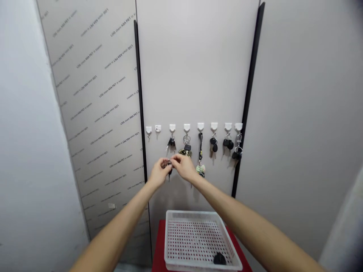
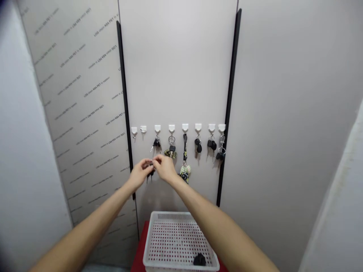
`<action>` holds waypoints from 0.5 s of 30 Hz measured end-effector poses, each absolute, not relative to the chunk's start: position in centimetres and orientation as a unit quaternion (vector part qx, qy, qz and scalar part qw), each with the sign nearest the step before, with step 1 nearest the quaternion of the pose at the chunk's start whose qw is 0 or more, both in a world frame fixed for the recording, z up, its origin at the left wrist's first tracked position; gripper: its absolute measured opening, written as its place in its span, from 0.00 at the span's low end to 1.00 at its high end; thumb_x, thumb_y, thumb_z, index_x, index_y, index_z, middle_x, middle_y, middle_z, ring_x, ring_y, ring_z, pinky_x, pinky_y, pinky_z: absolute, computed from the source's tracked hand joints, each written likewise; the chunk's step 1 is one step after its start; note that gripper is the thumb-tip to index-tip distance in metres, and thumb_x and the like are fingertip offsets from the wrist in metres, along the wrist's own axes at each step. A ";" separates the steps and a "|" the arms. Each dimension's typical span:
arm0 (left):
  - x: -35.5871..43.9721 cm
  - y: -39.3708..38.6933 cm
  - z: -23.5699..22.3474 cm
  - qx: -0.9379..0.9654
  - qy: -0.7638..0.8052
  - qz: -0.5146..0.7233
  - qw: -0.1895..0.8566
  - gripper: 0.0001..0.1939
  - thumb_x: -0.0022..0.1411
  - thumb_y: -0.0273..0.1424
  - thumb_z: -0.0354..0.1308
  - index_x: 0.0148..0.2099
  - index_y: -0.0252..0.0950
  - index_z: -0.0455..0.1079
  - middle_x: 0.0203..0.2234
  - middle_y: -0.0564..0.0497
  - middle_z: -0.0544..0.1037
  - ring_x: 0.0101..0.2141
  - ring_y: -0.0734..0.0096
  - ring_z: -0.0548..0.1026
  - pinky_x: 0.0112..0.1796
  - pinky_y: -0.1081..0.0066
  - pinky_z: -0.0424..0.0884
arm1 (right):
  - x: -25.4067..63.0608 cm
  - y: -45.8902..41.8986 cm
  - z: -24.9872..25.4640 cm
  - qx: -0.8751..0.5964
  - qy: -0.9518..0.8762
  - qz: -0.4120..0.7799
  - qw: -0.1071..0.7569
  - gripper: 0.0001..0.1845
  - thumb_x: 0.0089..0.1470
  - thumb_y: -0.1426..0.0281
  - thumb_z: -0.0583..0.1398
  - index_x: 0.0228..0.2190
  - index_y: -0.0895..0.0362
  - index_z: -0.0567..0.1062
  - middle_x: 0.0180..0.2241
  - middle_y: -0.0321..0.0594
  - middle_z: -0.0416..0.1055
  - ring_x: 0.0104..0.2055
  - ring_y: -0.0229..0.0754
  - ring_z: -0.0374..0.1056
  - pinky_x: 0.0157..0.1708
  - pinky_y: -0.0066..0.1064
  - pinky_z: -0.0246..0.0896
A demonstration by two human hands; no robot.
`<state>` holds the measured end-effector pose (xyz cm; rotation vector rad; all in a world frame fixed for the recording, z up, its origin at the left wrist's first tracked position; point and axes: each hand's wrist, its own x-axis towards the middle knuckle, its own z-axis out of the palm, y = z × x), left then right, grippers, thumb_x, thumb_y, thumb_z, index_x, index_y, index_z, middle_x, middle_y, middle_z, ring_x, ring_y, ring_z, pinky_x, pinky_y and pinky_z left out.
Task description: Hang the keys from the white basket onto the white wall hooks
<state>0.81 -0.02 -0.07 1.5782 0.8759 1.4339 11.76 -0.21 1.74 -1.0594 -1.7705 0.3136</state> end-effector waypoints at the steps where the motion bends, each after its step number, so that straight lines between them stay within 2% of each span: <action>1: 0.4 0.5 1.3 0.628 0.350 0.584 0.376 0.10 0.40 0.25 0.51 0.30 0.32 0.57 0.23 0.54 0.66 0.25 0.80 0.65 0.30 0.76 0.61 | 11.1 0.3 3.2 -0.433 -0.735 0.110 0.510 0.09 0.39 0.71 0.50 0.20 0.61 0.68 0.18 0.34 0.64 0.21 0.30 0.58 0.23 0.22 0.53; 9: -2.2 3.9 9.0 0.584 0.444 0.663 0.149 0.13 0.37 0.29 0.55 0.29 0.33 0.57 0.24 0.54 0.66 0.27 0.77 0.66 0.31 0.72 0.61 | 6.9 4.7 11.8 -0.464 -0.696 0.041 0.547 0.08 0.38 0.74 0.51 0.21 0.61 0.69 0.17 0.35 0.65 0.24 0.32 0.62 0.29 0.26 0.56; 12: -2.6 5.0 10.0 0.584 0.468 0.651 0.122 0.12 0.37 0.28 0.55 0.28 0.33 0.58 0.24 0.54 0.66 0.27 0.77 0.66 0.31 0.73 0.61 | 6.3 6.5 13.2 -0.489 -0.683 0.039 0.541 0.08 0.37 0.77 0.51 0.22 0.62 0.69 0.17 0.35 0.65 0.24 0.33 0.63 0.30 0.28 0.57; 15: -2.7 6.3 10.0 0.577 0.473 0.649 0.147 0.09 0.39 0.27 0.54 0.27 0.33 0.58 0.23 0.54 0.66 0.26 0.78 0.66 0.30 0.74 0.61 | 6.1 8.1 13.5 -0.494 -0.691 0.036 0.527 0.07 0.36 0.79 0.51 0.21 0.62 0.69 0.16 0.34 0.65 0.24 0.33 0.63 0.29 0.29 0.57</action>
